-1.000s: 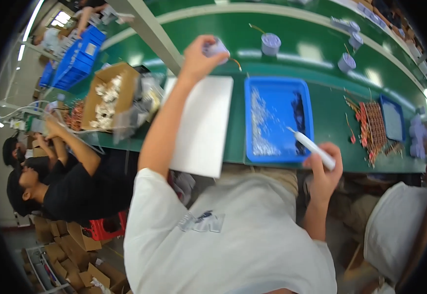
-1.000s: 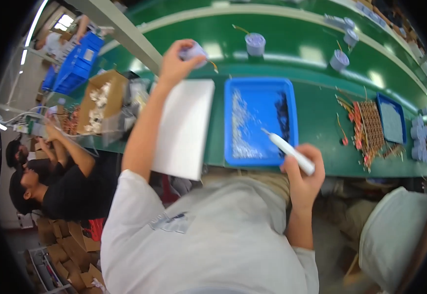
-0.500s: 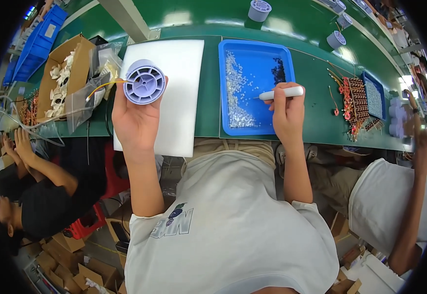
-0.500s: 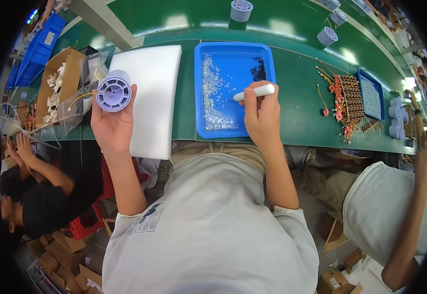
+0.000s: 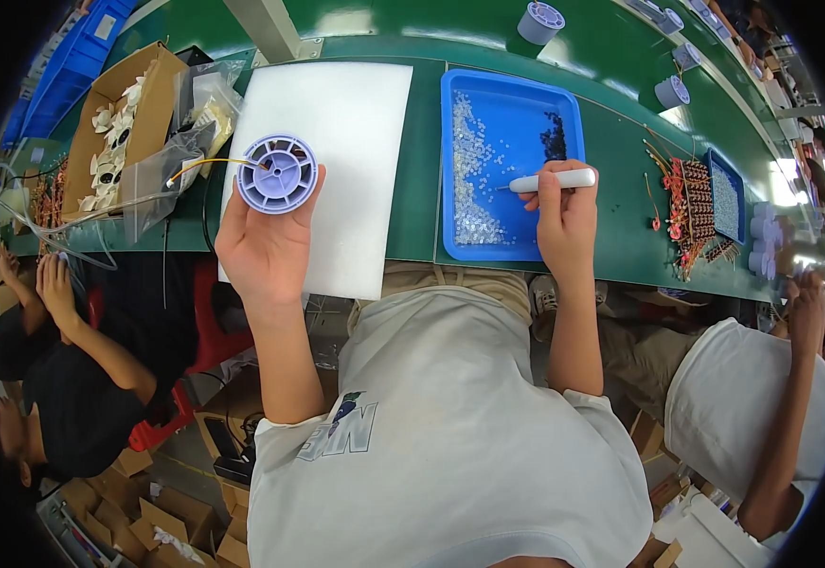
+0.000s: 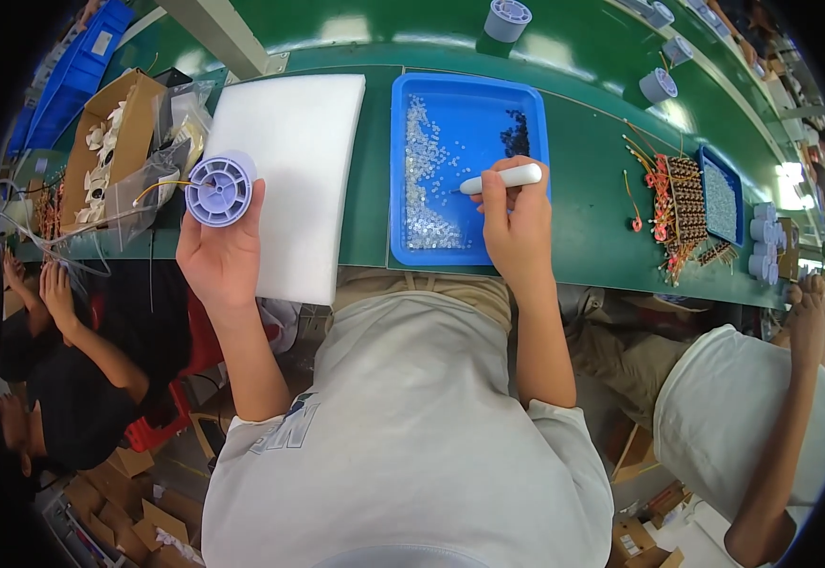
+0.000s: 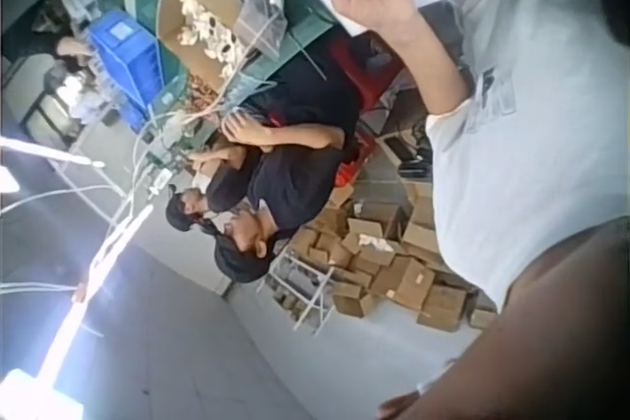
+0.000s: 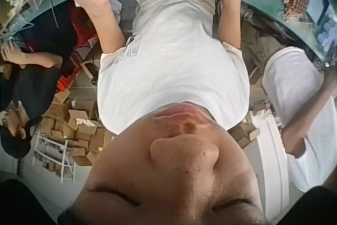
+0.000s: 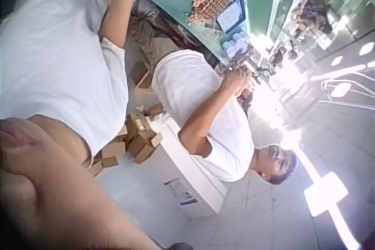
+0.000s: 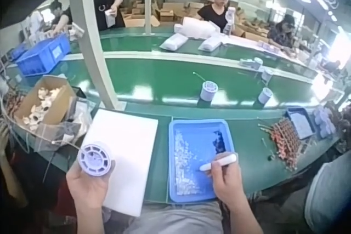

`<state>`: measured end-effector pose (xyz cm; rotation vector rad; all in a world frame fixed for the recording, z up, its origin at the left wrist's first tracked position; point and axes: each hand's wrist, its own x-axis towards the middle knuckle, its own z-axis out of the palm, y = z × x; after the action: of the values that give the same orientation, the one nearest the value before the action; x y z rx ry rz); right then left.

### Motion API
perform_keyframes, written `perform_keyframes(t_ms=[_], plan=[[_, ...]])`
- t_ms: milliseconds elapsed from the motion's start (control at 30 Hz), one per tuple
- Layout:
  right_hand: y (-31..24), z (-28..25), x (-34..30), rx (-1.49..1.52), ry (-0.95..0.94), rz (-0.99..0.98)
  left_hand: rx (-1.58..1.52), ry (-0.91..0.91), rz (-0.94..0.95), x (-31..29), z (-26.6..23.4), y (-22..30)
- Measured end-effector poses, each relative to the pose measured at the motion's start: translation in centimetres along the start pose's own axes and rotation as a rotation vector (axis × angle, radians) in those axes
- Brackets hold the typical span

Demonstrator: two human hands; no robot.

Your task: The person applies glue to small plastic housings using a glue pen, then organizes them on a tray at an assembly line.

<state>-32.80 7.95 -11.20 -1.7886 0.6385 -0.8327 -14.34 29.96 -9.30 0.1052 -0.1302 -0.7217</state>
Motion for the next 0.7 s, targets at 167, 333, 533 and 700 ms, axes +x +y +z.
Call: perform_keyframes(t_ms=[167, 333, 533, 700], plan=[[-0.7, -0.9, -0.8, -0.185, 0.018, 0.029, -0.009, 0.018, -0.014, -0.4, -0.3, 0.0], [-0.4, -3.0, -1.3, -0.278, -0.035, -0.010, -0.027, -0.024, -0.009, -0.6, -1.1, -0.1], [2.9, -3.8, -1.5, -0.259, 0.291, -0.240, 0.064, -0.018, 0.014, -1.1, -1.2, 0.0], [2.4, -3.1, -1.1, -0.153, 0.270, -0.196, 0.032, 0.056, 0.003, -1.2, -1.7, 0.1]])
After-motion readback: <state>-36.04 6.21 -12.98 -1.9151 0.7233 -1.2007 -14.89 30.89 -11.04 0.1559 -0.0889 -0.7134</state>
